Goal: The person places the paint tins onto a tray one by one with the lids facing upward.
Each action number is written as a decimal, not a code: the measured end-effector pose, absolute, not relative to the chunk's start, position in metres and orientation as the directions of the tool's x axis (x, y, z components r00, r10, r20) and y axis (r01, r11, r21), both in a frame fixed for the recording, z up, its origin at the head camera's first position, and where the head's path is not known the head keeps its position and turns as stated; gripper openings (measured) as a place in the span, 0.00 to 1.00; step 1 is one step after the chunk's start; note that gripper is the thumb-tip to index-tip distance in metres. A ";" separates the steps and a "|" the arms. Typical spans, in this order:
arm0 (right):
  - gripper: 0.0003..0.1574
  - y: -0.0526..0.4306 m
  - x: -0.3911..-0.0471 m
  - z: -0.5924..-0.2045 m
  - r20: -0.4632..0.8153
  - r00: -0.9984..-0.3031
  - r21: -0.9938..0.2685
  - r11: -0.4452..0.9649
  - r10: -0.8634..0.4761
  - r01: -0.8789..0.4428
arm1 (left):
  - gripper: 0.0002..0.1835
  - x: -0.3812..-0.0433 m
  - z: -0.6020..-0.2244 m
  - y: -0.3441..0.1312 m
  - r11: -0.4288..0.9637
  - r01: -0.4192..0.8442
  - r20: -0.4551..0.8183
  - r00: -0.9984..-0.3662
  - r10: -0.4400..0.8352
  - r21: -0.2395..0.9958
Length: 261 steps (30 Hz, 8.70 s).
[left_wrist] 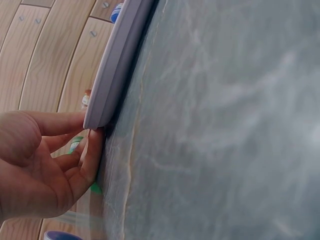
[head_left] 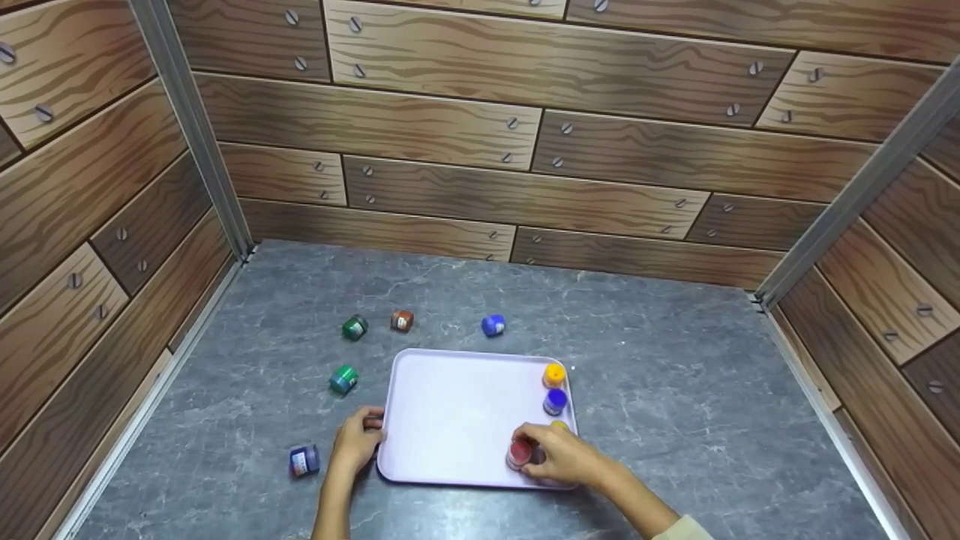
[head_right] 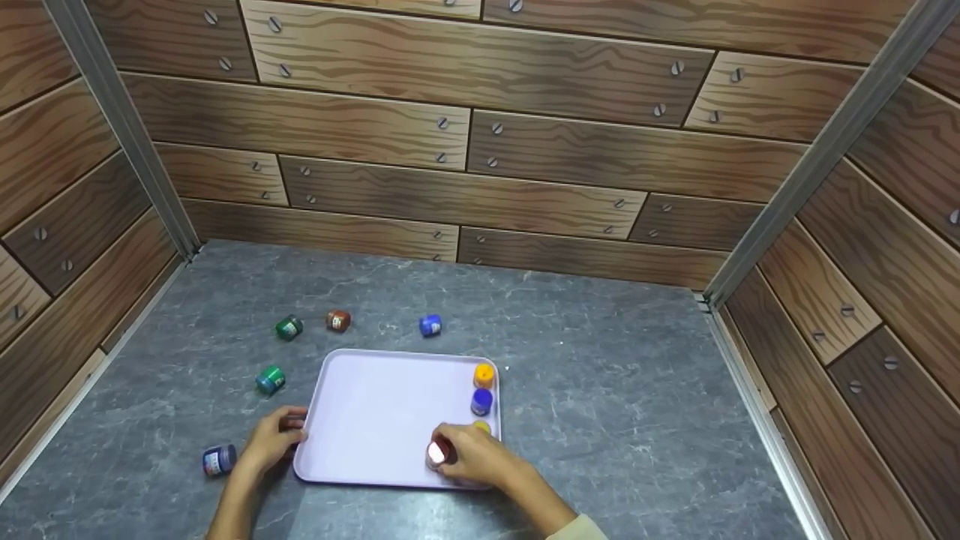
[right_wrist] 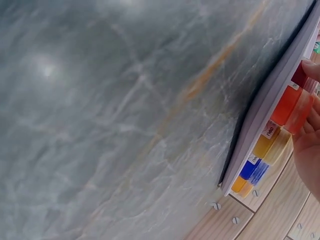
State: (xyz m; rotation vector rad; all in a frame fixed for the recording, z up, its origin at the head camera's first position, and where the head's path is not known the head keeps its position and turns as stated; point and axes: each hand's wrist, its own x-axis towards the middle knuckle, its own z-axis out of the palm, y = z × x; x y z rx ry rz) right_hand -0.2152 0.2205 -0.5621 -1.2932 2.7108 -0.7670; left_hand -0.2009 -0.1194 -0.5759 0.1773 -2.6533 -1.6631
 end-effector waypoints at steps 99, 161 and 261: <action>0.26 0.279 -0.223 -0.554 -0.227 -0.947 -0.888 0.447 -0.229 0.105 | 0.24 -0.355 -0.516 -0.004 0.755 0.370 0.371 -0.911 0.181 0.542; 0.21 0.272 -0.218 -0.550 -0.224 -0.951 -0.883 0.458 -0.215 0.105 | 0.10 -0.377 -0.551 0.033 0.795 0.531 0.257 -0.845 0.469 0.293; 0.21 0.271 -0.220 -0.553 -0.249 -0.950 -0.874 0.466 -0.191 0.135 | 0.15 -0.331 -0.552 0.032 0.644 0.570 0.512 -0.803 0.305 0.510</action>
